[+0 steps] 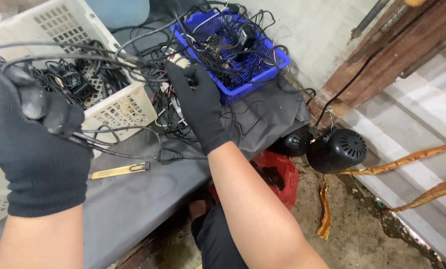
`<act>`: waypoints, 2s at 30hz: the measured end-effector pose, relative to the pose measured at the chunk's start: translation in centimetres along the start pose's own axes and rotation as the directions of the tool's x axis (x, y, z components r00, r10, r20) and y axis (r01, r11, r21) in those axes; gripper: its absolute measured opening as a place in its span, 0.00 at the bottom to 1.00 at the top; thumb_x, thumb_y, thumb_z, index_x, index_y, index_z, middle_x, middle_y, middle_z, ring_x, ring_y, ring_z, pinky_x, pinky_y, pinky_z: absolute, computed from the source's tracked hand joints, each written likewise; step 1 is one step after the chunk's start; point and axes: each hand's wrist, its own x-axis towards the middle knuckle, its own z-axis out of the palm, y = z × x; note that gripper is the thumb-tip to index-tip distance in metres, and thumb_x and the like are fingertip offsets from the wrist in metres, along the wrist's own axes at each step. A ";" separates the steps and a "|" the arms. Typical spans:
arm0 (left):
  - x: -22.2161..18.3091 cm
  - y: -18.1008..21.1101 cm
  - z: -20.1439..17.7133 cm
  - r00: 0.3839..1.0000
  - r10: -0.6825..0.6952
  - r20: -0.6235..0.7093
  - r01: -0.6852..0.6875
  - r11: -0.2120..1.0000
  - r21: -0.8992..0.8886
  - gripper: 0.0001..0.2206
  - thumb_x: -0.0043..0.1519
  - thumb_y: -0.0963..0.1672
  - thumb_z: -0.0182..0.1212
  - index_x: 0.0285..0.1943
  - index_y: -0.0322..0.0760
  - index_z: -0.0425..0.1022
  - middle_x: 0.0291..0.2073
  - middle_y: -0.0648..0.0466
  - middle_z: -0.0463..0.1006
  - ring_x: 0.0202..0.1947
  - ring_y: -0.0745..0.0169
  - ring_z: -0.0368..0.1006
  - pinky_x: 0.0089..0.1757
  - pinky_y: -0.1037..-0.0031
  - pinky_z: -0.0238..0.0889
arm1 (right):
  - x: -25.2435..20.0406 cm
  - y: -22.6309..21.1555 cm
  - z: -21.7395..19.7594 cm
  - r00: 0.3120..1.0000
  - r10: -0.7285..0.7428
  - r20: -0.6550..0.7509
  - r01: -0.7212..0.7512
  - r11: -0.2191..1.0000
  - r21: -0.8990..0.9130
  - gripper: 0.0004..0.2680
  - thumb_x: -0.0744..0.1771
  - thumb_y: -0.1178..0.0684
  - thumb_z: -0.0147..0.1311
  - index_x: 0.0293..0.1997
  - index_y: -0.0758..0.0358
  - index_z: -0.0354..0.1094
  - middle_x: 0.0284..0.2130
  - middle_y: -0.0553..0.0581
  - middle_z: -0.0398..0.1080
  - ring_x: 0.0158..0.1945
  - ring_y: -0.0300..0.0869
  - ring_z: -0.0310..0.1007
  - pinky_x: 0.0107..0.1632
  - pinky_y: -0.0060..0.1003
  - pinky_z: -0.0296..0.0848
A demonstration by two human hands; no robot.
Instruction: Wrapping an electronic component in black fabric and organizing the attached wiring on a repair bench.
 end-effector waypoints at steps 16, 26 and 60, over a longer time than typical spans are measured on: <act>-0.4 0.5 1.6 0.989 0.006 -0.150 0.014 0.991 0.132 0.10 0.67 0.54 0.50 0.41 0.52 0.64 0.21 0.71 0.54 0.19 0.76 0.42 0.26 0.78 0.38 | 1.1 2.8 0.0 0.995 0.090 0.053 -0.100 0.963 0.250 0.16 0.61 0.61 0.57 0.53 0.58 0.66 0.57 0.61 0.69 0.60 0.49 0.69 0.60 0.43 0.73; -2.3 1.9 7.3 0.786 -0.614 -0.068 0.430 0.465 0.773 0.07 0.67 0.44 0.56 0.43 0.36 0.77 0.28 0.48 0.79 0.26 0.58 0.71 0.32 0.66 0.68 | -0.3 1.5 0.3 0.954 -0.109 0.279 -0.037 0.881 0.471 0.30 0.67 0.69 0.36 0.79 0.48 0.35 0.76 0.75 0.44 0.54 0.51 0.78 0.44 0.34 0.70; -4.5 3.0 0.1 0.903 -0.393 0.173 0.080 0.549 0.832 0.13 0.66 0.52 0.51 0.41 0.50 0.81 0.32 0.66 0.82 0.40 0.74 0.74 0.45 0.76 0.63 | -3.2 -4.1 2.0 0.882 0.292 0.371 -0.365 0.920 0.144 0.08 0.69 0.52 0.53 0.31 0.63 0.69 0.25 0.55 0.68 0.29 0.39 0.68 0.31 0.34 0.74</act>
